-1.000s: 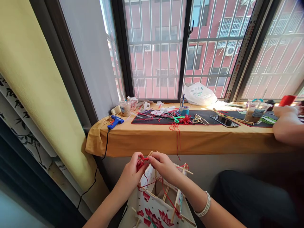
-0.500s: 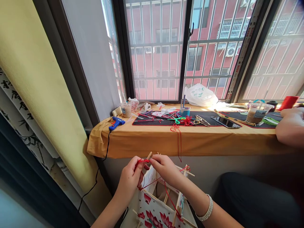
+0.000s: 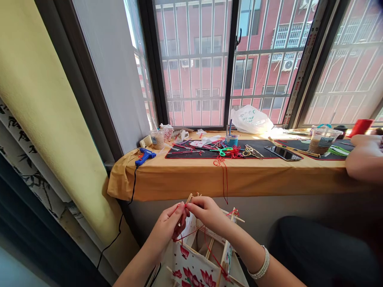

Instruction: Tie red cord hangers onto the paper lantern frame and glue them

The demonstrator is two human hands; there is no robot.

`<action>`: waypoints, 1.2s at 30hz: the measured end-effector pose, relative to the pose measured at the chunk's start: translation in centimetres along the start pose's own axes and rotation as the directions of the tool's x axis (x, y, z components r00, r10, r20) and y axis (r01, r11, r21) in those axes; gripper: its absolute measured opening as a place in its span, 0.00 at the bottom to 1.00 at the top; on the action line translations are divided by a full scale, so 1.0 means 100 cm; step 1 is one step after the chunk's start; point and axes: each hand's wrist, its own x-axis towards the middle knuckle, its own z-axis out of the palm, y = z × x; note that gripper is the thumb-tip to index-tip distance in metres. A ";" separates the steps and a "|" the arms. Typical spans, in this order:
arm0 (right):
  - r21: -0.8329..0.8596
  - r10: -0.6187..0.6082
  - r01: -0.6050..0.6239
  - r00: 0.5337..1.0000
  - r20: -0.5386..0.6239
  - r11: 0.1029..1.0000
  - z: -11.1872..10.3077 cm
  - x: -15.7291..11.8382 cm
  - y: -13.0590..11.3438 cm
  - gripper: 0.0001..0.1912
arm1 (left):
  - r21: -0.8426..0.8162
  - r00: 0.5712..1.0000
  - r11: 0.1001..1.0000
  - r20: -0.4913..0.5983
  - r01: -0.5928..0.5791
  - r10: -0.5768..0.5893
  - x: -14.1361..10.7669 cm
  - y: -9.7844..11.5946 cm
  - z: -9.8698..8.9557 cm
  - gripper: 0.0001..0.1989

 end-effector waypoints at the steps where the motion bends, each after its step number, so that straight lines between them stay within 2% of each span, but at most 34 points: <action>1: 0.089 0.020 -0.023 0.999 0.040 0.996 -0.001 0.000 0.000 0.17 | -0.062 1.000 0.998 0.018 0.015 -0.014 -0.002 0.002 0.001 0.23; 4: 0.303 0.067 -0.103 0.990 0.126 0.947 -0.005 -0.001 -0.002 0.18 | -0.152 1.000 0.988 -0.012 -0.024 0.023 -0.005 0.005 0.004 0.23; 6: 0.369 0.071 -0.125 0.985 0.157 0.921 -0.006 -0.001 -0.002 0.17 | -0.122 0.996 0.989 -0.056 -0.081 0.075 -0.004 0.004 0.004 0.23; 9: 0.420 0.052 -0.128 0.981 0.187 0.899 -0.008 -0.001 0.000 0.14 | 0.033 0.975 0.980 -0.102 -0.195 0.198 -0.001 0.002 0.002 0.23; 12: 0.438 0.069 -0.140 0.982 0.175 0.888 -0.009 0.000 0.004 0.12 | 0.227 0.931 0.918 -0.096 -0.325 0.353 0.002 0.000 0.001 0.23; 14: 0.315 0.093 -0.124 0.989 0.114 0.941 -0.010 0.000 0.005 0.10 | 0.310 0.896 0.862 -0.064 -0.400 0.439 0.001 0.000 0.002 0.23; 17: -0.076 0.057 -0.059 0.998 -0.031 0.995 -0.008 0.001 0.005 0.09 | 0.355 0.851 0.796 -0.003 -0.490 0.526 0.000 -0.001 0.006 0.25; 20: -0.454 -0.016 -0.045 0.991 -0.129 0.890 -0.003 0.000 0.003 0.07 | 0.370 0.837 0.782 -0.020 -0.502 0.547 0.000 0.001 0.011 0.25; 22: -0.599 -0.063 -0.038 0.987 -0.147 0.800 -0.001 0.001 0.002 0.03 | 0.398 0.844 0.788 -0.060 -0.469 0.533 0.002 0.002 0.014 0.25; 25: -0.734 -0.123 -0.022 0.982 -0.143 0.679 0.002 0.005 0.001 0.02 | 0.455 0.831 0.765 -0.088 -0.456 0.548 0.005 0.003 0.015 0.23; 28: -0.854 -0.175 -0.015 0.977 -0.123 0.520 0.001 0.012 0.000 0.03 | 0.485 0.784 0.710 -0.077 -0.511 0.617 0.006 -0.003 0.015 0.21; 30: -0.894 -0.186 0.017 0.980 -0.074 0.448 0.001 0.017 -0.001 0.05 | 0.483 0.759 0.687 -0.067 -0.543 0.647 0.006 -0.010 0.015 0.20; 33: -0.909 -0.140 0.035 0.990 -0.026 0.415 0.003 0.021 -0.003 0.08 | 0.421 0.779 0.735 -0.095 -0.532 0.619 0.007 -0.019 0.016 0.21; 36: -0.908 -0.086 -0.028 0.994 -0.071 0.418 0.006 0.023 -0.003 0.09 | 0.358 0.822 0.798 -0.123 -0.485 0.556 0.007 -0.019 0.019 0.21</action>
